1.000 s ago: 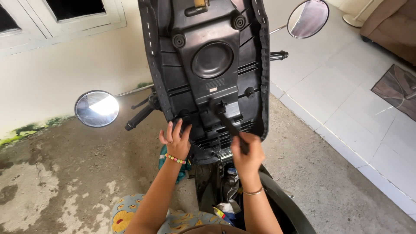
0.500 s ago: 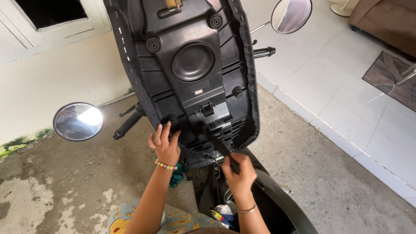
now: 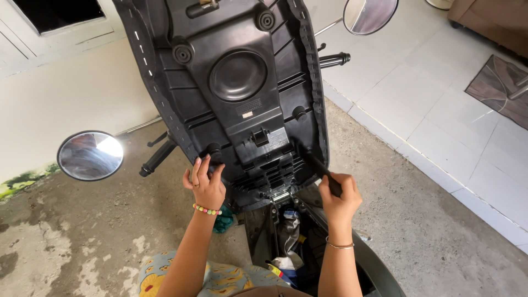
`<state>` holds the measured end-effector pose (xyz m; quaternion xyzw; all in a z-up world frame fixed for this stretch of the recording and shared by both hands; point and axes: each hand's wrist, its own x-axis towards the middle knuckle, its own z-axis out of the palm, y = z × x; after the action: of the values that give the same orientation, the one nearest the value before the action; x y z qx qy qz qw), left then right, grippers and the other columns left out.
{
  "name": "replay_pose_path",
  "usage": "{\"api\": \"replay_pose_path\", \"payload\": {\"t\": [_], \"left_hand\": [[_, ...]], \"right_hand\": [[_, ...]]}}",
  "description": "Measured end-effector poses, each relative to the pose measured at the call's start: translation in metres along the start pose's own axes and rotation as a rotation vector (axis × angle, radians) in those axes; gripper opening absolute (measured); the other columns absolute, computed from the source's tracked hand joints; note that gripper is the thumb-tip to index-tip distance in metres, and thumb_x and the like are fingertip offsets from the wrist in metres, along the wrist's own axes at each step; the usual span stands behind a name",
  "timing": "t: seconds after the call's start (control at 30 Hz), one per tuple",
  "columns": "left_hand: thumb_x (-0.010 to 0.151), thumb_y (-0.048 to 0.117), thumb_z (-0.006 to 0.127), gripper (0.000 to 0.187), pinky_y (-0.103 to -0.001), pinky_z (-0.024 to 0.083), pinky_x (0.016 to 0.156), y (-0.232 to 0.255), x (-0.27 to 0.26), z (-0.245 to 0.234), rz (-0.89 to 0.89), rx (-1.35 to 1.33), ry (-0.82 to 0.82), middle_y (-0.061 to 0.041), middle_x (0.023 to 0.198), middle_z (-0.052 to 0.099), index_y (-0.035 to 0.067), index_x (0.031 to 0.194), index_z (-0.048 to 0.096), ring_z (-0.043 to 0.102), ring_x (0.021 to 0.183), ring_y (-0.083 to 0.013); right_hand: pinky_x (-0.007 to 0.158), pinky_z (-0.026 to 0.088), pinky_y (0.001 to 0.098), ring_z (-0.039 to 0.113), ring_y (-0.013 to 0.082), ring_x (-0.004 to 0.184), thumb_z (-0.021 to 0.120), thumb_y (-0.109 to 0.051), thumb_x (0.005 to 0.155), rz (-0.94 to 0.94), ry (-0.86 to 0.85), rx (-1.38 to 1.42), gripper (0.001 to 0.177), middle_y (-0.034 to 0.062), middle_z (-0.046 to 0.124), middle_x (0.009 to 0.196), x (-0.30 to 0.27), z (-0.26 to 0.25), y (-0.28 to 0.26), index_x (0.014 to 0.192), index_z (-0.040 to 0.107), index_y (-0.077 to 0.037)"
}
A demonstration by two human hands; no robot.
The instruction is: Repairing a component under the seat of a motorcycle using a tool.
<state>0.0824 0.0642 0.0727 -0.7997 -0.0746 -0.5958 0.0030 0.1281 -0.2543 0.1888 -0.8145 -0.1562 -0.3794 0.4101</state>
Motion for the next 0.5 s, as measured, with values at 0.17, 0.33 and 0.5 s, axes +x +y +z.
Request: {"api": "replay_pose_path", "payload": {"t": [0.17,0.33,0.5], "left_hand": [[0.102,-0.001,0.054,0.032,-0.055,0.028,0.115,0.002,-0.002,-0.006,-0.013,0.014,-0.043,-0.009,0.142,0.061,0.020,0.101,0.078,0.039,0.147,-0.0254],[0.101,-0.001,0.055,0.032,-0.055,0.028,0.116,0.002,0.001,-0.005,-0.012,0.026,-0.054,-0.010,0.142,0.060,0.019,0.101,0.079,0.039,0.146,-0.0266],[0.099,-0.002,0.054,0.032,-0.055,0.028,0.115,0.003,0.000,-0.008,-0.016,0.030,-0.057,-0.009,0.141,0.061,0.019,0.100,0.079,0.041,0.145,-0.0263]], "right_hand": [[0.070,0.056,0.0339,0.070,0.0261,0.081,0.082,-0.003,0.088,-0.012,0.025,-0.078,0.018,0.0136,0.070,0.100,0.003,0.005,0.003,0.100,0.068,-0.002],[0.066,0.056,0.0340,0.072,0.0245,0.074,0.080,-0.006,0.086,0.117,-0.047,-0.078,0.013,0.0107,0.070,0.092,0.014,-0.010,-0.011,0.094,0.070,-0.003],[0.061,0.054,0.0356,0.068,0.0263,0.069,0.078,-0.008,0.088,0.046,-0.010,-0.172,0.011,0.0137,0.070,0.091,0.021,-0.003,-0.004,0.090,0.070,-0.001]]}}
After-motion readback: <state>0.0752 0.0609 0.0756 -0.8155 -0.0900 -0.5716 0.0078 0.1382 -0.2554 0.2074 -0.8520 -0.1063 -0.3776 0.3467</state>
